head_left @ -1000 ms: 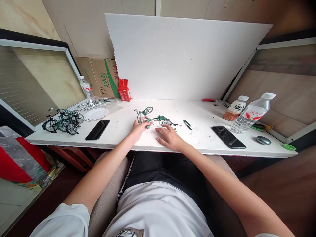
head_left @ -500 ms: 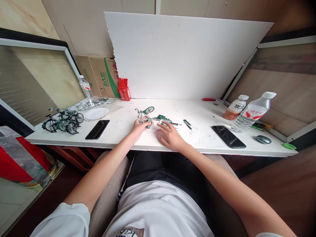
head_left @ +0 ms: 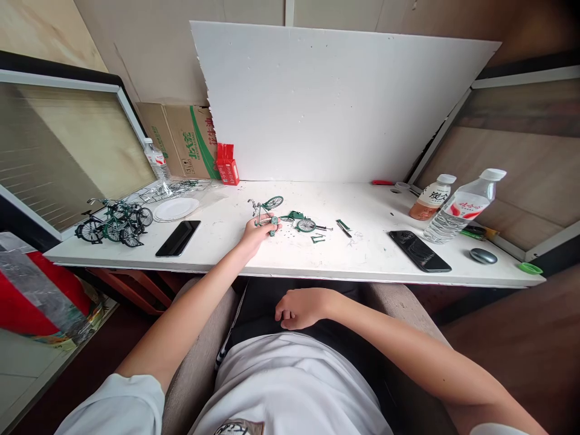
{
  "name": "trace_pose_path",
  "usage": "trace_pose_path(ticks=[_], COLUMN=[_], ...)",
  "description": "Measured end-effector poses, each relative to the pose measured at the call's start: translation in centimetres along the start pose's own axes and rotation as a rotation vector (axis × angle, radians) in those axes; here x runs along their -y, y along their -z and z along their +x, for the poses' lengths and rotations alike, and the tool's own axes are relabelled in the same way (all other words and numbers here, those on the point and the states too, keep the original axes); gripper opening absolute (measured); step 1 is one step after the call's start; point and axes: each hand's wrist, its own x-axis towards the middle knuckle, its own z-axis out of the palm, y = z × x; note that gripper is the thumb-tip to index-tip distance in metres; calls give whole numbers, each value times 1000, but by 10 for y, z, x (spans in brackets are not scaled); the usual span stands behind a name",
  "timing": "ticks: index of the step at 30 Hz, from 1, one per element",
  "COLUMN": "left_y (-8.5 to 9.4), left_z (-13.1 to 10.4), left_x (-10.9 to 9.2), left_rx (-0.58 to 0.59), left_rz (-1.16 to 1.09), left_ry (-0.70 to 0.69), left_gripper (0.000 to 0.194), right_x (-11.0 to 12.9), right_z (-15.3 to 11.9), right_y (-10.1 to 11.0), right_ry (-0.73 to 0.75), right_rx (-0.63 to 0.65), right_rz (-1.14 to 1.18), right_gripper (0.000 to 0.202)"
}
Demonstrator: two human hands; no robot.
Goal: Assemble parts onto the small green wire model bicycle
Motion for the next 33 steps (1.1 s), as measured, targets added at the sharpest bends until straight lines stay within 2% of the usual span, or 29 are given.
trace_pose_path(ticks=[2, 5, 6, 9, 11, 14, 18, 23, 27, 33], left_y=[0, 1, 1, 1, 1, 1, 0, -1, 1, 3], left_z=[0, 1, 2, 2, 2, 2, 1, 0, 1, 4], left_x=[1, 2, 3, 4, 4, 4, 5, 4, 6, 9], left_rx=[3, 1, -4, -22, -22, -4, -1, -13, -19, -5], left_rz=[-3, 10, 18, 32, 31, 44, 44, 30, 65, 89], left_ry=[-8, -16, -15, -10, -15, -20, -28, -24, -17, -33], left_gripper=[48, 48, 49, 49, 48, 48, 47, 47, 46, 46], right_x=[2, 10, 11, 4, -11, -39, -62, -69, -70, -71], right_z=[-6, -13, -15, -18, -17, -14, -10, -8, -8, -7], right_y=[11, 31, 36, 50, 57, 63, 63, 61, 61, 62], right_ry=[81, 170, 177, 83, 0, -75, -106, -72, -27, 66], right_rx=[-42, -236, -355, -778, -942, -964, -881, -812, -834, -945], right_rz=[140, 267, 255, -10, -235, -429, -492, -495, -454, -364], right_gripper=[23, 26, 26, 26, 29, 36, 48, 59, 52, 35])
